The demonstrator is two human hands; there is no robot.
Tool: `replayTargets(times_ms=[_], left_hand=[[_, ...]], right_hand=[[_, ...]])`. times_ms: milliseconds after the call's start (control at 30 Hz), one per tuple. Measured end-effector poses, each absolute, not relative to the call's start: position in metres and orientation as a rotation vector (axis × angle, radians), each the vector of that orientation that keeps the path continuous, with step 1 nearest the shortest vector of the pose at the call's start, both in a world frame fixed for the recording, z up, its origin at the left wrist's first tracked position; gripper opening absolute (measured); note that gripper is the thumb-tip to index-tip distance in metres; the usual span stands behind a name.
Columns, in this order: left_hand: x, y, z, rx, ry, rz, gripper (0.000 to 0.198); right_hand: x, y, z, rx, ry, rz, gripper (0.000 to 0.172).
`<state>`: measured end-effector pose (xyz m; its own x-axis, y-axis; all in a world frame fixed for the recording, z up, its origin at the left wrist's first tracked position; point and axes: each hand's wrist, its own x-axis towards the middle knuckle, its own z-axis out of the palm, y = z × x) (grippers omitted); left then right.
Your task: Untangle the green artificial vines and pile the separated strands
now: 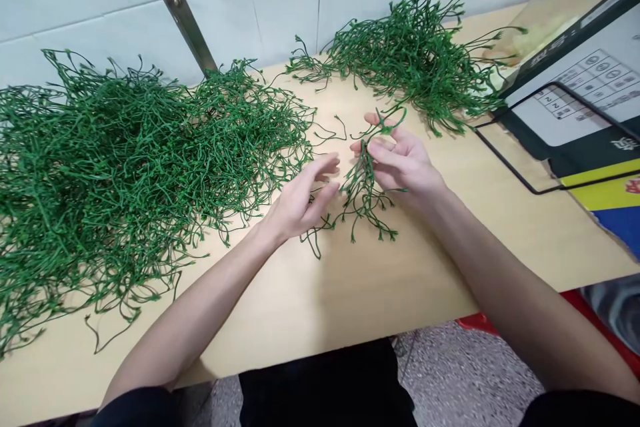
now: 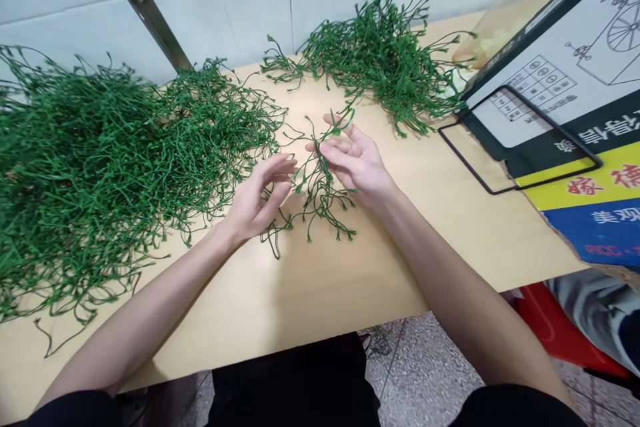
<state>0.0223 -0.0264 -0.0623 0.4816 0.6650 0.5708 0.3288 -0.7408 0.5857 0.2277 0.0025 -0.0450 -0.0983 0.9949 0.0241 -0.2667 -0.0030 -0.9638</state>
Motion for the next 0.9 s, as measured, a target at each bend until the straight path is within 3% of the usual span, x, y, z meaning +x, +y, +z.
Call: replayTargets(times_ms=[167, 233, 333, 533, 767, 900], left_hand=[[0.026, -0.024, -0.061, 2.865, 0.86, 0.651, 0.054], [0.022, -0.016, -0.061, 2.988, 0.966, 0.544, 0.044], [0.003, 0.008, -0.062, 3.059, 1.124, 0.599, 0.036], [-0.038, 0.054, -0.061, 3.079, 1.478, 0.563, 0.033], [-0.019, 0.04, -0.043, 3.089, 1.504, 0.584, 0.029], [0.012, 0.018, -0.035, 2.714, 1.426, 0.91, 0.024]], right_hand=[[0.238, 0.018, -0.06, -0.903, -0.919, 1.473, 0.046], [0.243, 0.023, -0.064, -0.898, -0.894, 1.46, 0.04], [0.247, 0.028, -0.067, -0.869, -0.876, 1.451, 0.037], [0.243, 0.031, -0.068, -0.859, -0.716, 1.509, 0.047], [0.234, 0.04, -0.066, -0.888, -0.682, 1.56, 0.044], [0.224, 0.045, -0.065, -0.883, -0.647, 1.529, 0.047]])
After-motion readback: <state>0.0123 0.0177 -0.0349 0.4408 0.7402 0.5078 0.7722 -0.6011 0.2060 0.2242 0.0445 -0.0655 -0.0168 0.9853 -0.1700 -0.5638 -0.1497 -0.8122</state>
